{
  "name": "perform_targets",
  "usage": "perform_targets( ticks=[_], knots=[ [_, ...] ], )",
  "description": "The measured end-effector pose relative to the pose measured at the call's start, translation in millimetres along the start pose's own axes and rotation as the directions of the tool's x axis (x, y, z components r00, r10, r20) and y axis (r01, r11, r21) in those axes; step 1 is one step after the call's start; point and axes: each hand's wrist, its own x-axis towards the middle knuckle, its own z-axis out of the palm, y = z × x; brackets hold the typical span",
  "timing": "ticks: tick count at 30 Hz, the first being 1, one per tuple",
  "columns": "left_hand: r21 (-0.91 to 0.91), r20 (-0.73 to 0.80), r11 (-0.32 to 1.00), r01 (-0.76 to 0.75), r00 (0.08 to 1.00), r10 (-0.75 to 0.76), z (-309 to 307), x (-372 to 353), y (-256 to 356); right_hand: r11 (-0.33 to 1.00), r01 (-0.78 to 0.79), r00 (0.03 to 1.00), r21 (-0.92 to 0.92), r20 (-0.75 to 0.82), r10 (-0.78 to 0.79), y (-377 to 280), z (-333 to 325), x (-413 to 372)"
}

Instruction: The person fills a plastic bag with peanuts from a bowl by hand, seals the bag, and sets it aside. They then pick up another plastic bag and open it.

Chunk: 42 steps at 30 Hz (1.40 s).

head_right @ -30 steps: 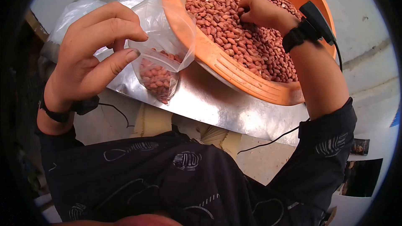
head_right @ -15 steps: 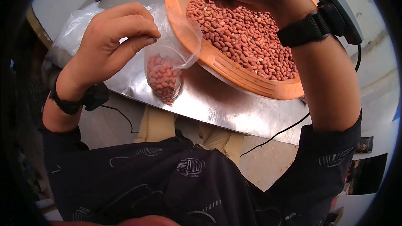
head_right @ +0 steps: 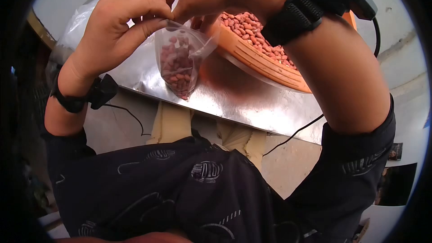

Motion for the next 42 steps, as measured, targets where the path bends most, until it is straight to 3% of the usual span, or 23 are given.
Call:
perform_targets(
  ticks=[2,4,7,8,11,14,19,22,25,28,31,32,35,36,39,40,42],
  knots=[
    [-0.019,0.012,1.000,0.014,1.000,-0.014,0.5,-0.3,-1.2,0.994,0.006,1.000,0.110,0.002,-0.006,-0.4,-6.0,-7.8],
    [-0.042,0.025,0.999,0.030,0.999,-0.029,0.5,-1.6,-4.6,0.993,-0.075,0.979,0.088,-0.183,0.090,15.7,-4.6,-2.6],
    [-0.068,0.024,0.996,0.054,0.998,-0.053,0.8,-3.7,-11.3,0.983,-0.079,0.959,0.166,-0.256,0.121,40.9,-26.5,-18.6],
    [-0.068,0.011,0.996,0.060,0.998,-0.059,2.4,-4.4,-12.0,0.967,-0.129,0.909,0.219,-0.364,0.204,41.7,-26.5,-28.2],
    [-0.077,-0.016,0.994,0.075,0.997,-0.076,5.9,-5.5,-15.2,0.979,-0.202,0.878,0.042,-0.436,0.199,104.2,-49.2,-43.4],
    [-0.113,-0.044,0.988,0.106,0.993,-0.112,8.5,-6.2,-18.1,0.903,-0.429,0.821,-0.021,-0.427,0.379,145.6,-69.3,-60.6],
    [-0.155,-0.085,0.983,0.102,0.990,-0.116,13.7,-13.4,-27.1,0.764,-0.645,0.707,-0.023,-0.398,0.585,190.6,-78.5,-65.6],
    [-0.095,-0.107,0.990,0.107,0.987,-0.117,13.0,-16.8,-26.0,0.784,-0.621,0.698,0.030,-0.434,0.569,208.2,-76.5,-56.4],
    [0.172,-0.097,0.985,0.013,0.995,0.004,4.0,-19.2,-25.0,0.810,-0.586,0.714,0.009,-0.466,0.522,211.2,-75.0,-36.9],
    [0.150,-0.110,0.988,0.026,0.994,-0.009,3.8,-17.8,-19.7,0.849,-0.528,0.761,-0.025,-0.458,0.460,195.8,-67.1,-13.0],
    [-0.105,-0.069,0.982,0.159,0.984,-0.167,9.3,-15.8,-12.3,0.942,-0.280,0.912,-0.184,-0.357,0.202,205.3,-59.2,20.7],
    [-0.108,-0.046,0.979,0.173,0.983,-0.178,9.6,-14.7,-10.4,0.928,-0.204,0.909,-0.312,-0.412,0.061,199.4,-48.6,20.5],
    [-0.109,-0.002,0.981,0.161,0.987,-0.162,10.3,-12.7,-7.6,0.870,-0.190,0.935,-0.455,-0.355,0.019,162.5,-30.1,23.6],
    [-0.106,-0.002,0.986,0.126,0.992,-0.127,11.8,-12.4,-9.2,0.809,-0.250,0.913,-0.533,-0.408,0.013,160.3,-20.8,23.2],
    [-0.086,-0.005,0.992,0.090,0.996,-0.090,10.3,-10.2,-6.9,0.801,-0.240,0.928,-0.549,-0.372,0.023,144.0,-15.0,11.5],
    [-0.078,-0.007,0.993,0.088,0.996,-0.089,9.1,-9.8,-5.7,0.840,-0.152,0.914,-0.522,-0.398,-0.082,153.9,-12.8,10.4],
    [-0.107,-0.010,0.989,0.105,0.994,-0.107,9.4,-10.5,-4.8,0.881,-0.229,0.911,-0.414,-0.410,0.044,147.7,-10.8,-2.7]
  ],
)
